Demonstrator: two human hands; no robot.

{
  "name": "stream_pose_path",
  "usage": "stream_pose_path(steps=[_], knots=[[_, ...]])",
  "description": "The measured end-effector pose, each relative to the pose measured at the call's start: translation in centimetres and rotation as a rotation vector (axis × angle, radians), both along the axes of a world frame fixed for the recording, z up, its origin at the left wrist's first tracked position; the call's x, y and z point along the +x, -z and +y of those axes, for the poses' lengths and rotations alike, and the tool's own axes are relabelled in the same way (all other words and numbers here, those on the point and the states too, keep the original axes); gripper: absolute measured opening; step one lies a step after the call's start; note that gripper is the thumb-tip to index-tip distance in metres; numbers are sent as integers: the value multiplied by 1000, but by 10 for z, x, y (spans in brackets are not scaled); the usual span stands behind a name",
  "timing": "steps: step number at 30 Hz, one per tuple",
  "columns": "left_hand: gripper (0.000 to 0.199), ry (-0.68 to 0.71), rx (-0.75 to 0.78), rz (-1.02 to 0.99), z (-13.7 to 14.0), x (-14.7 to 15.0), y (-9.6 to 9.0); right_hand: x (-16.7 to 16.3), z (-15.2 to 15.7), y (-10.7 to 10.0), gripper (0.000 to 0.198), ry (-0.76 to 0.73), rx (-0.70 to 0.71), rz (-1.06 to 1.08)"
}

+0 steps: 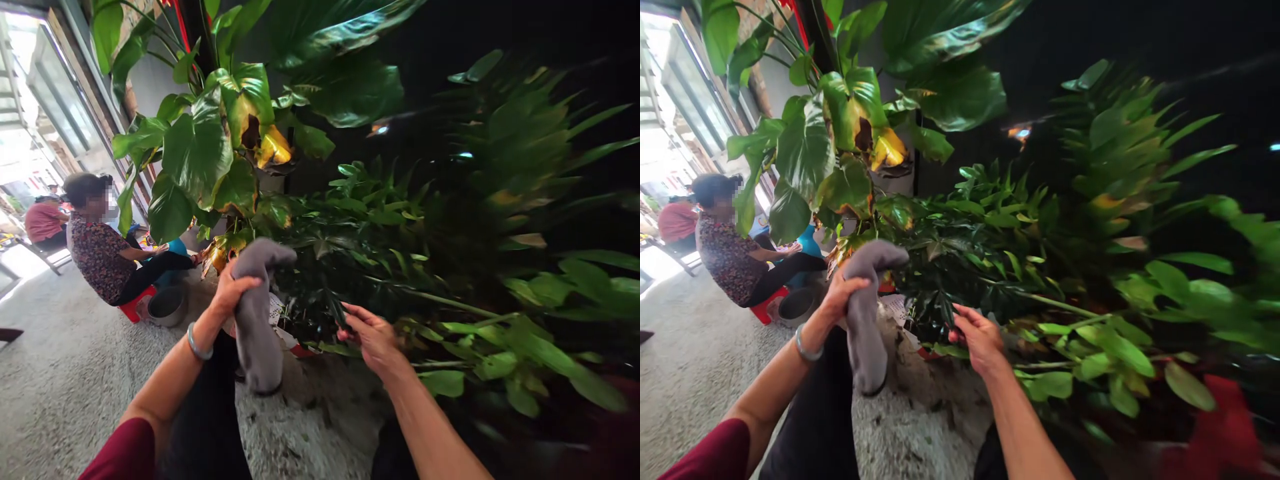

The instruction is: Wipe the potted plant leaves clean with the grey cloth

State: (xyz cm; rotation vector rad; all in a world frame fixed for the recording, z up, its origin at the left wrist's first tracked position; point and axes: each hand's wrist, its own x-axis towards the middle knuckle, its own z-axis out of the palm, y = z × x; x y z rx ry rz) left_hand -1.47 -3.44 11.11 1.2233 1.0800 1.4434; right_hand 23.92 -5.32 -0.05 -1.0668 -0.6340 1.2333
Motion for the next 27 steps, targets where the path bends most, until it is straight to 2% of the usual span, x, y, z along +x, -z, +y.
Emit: stream_pose_path(steps=[2, 4, 6, 8, 10, 11, 13, 16, 18, 19, 21, 24, 25, 27], knots=[[47, -153, 124, 27, 18, 9, -23, 1, -2, -2, 48, 0, -2, 9], [48, -205, 126, 71, 31, 19, -22, 0, -3, -4, 48, -34, -8, 1], [45, -104, 12, 131, 29, 25, 0, 1, -5, -5, 48, -66, -11, -21], [44, 100, -130, 200, 14, 24, 26, 4, -7, -4, 47, -74, -8, -37], [46, 229, -193, 173, -5, 16, 36, 10, -9, -2, 46, -61, 1, -43], [47, 244, -176, 138, -12, 12, 31, 14, -9, -1, 45, -52, 4, -44], [50, 169, -71, 68, -16, 7, 6, 21, -11, 2, 45, -37, -2, -45], [51, -20, 112, 21, -1, 16, -39, 24, -12, 5, 45, -25, -34, -44], [49, -49, 135, 12, 11, 30, -49, 22, -12, 7, 43, -23, -32, -37], [47, -24, 95, 20, 13, 38, -45, 20, -12, 8, 42, -23, -28, -32], [41, 75, -64, 63, 7, 51, -22, 18, -13, 9, 40, -28, -33, -20], [37, 292, -303, 139, -23, 53, 15, 20, -16, 11, 37, -26, -94, -9], [38, 372, -338, 136, -34, 50, 20, 22, -17, 11, 35, -23, -113, -11], [41, 453, -306, 100, -49, 44, 9, 26, -18, 11, 33, -17, -133, -19]])
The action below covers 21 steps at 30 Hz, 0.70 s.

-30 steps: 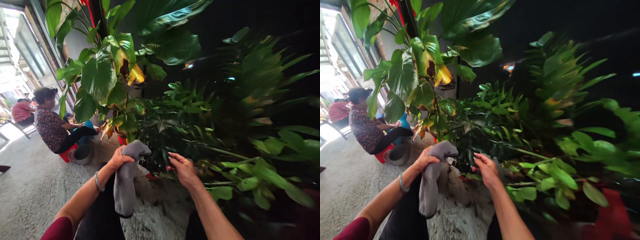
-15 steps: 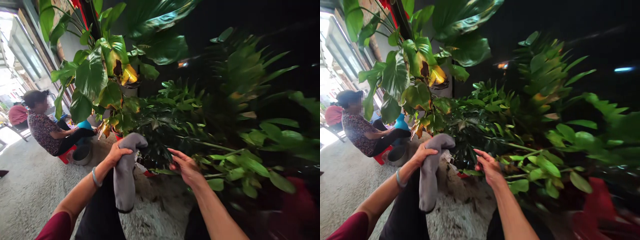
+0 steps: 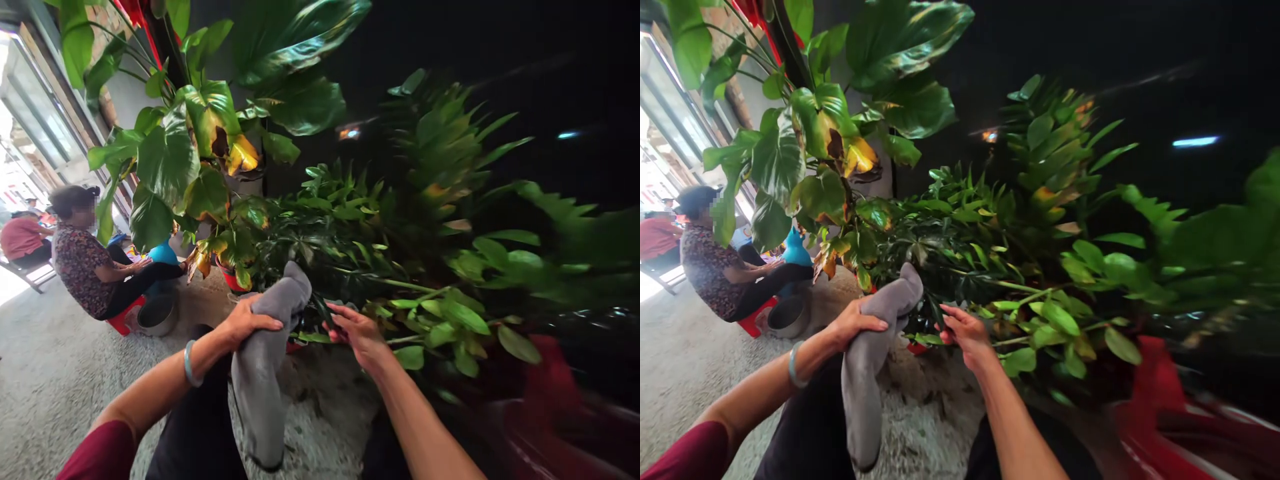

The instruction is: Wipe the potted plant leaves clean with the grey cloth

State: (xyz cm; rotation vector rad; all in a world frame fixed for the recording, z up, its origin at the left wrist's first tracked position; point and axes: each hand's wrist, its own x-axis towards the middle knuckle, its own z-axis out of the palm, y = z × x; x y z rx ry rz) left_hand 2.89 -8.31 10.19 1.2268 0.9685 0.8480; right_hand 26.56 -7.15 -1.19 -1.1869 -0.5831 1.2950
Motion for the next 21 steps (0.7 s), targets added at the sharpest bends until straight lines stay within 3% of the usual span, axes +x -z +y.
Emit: stream_pose_path(steps=[1, 4, 6, 8, 10, 12, 14, 17, 21], knots=[[42, -5, 51, -37, -2, -1, -14, 2, -1, 0, 32, 2, -3, -6], [41, -134, 394, -112, 12, 15, -66, 4, -2, 0, 30, 7, -3, -13], [46, -130, 536, -179, 31, 39, -86, 3, -2, 0, 29, 12, 1, 2], [50, -74, 542, -147, 48, 65, -81, 4, -3, 2, 29, 32, 0, 26], [49, 29, 460, 16, 54, 81, -57, 8, -5, 5, 29, 78, -7, 53], [46, 165, 353, 224, 51, 83, -29, 15, -6, 8, 28, 143, -10, 82], [45, 295, 264, 320, 42, 75, -12, 25, -8, 9, 28, 207, 4, 121], [50, 354, 244, 211, 34, 63, -25, 35, -12, 8, 30, 257, 42, 176], [51, 162, 419, -48, 50, 83, -64, 41, -20, 1, 36, 165, 69, 197]])
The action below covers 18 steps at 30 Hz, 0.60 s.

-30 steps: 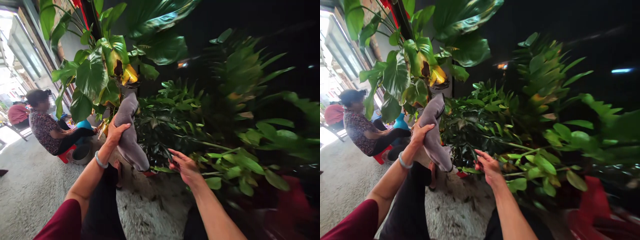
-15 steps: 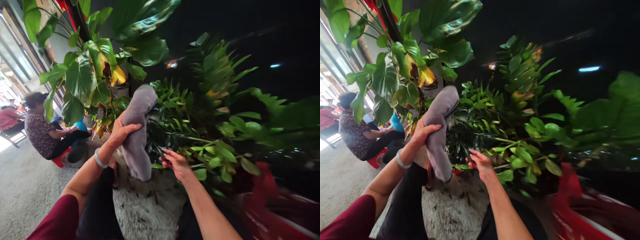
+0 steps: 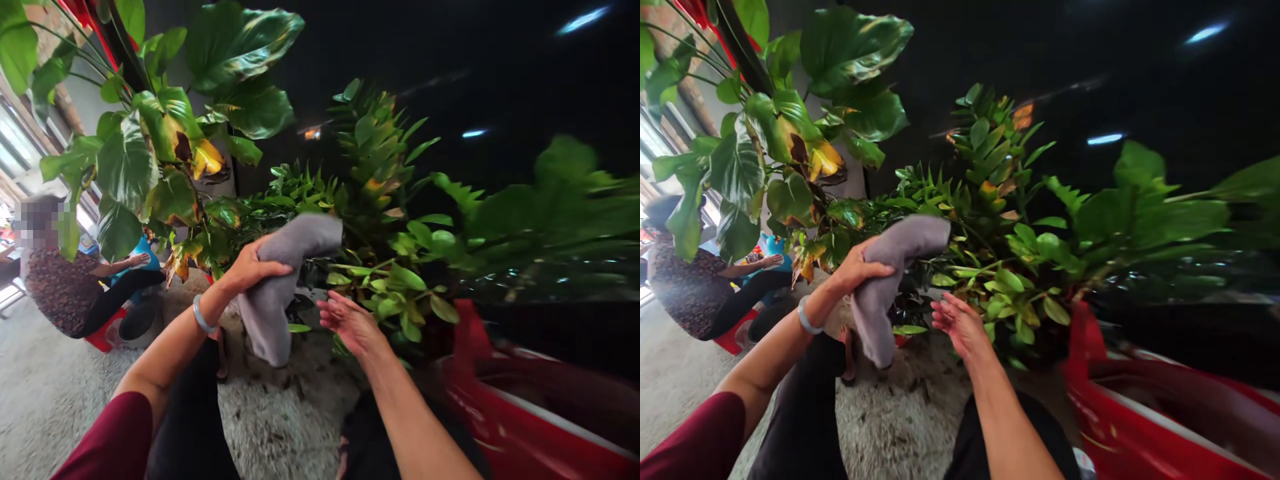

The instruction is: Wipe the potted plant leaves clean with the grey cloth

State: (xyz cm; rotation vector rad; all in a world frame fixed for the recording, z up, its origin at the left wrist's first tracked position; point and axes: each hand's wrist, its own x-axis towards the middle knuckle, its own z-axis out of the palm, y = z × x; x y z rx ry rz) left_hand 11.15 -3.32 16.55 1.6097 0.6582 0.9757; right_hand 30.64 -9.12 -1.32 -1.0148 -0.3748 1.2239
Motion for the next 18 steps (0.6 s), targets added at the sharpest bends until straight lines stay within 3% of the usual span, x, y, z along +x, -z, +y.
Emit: stream_pose_path(steps=[2, 5, 8, 10, 13, 18], knots=[[49, -73, 73, -59, 12, 18, 1, 5, -5, -4, 29, -35, 4, 22], [49, -78, 122, 150, 17, 33, 34, 17, -13, -10, 20, 45, 60, 127], [52, 142, 106, 472, 4, 27, 75, 27, -18, -17, 34, 108, 188, 156], [54, 285, 100, 595, -7, 16, 91, 29, -18, -22, 39, 102, 262, 138], [62, 361, 122, 714, -19, 5, 96, 25, -16, -30, 34, 91, 335, 199], [67, 360, 80, 806, -23, -4, 100, 30, -24, -41, 29, 63, 458, 282]])
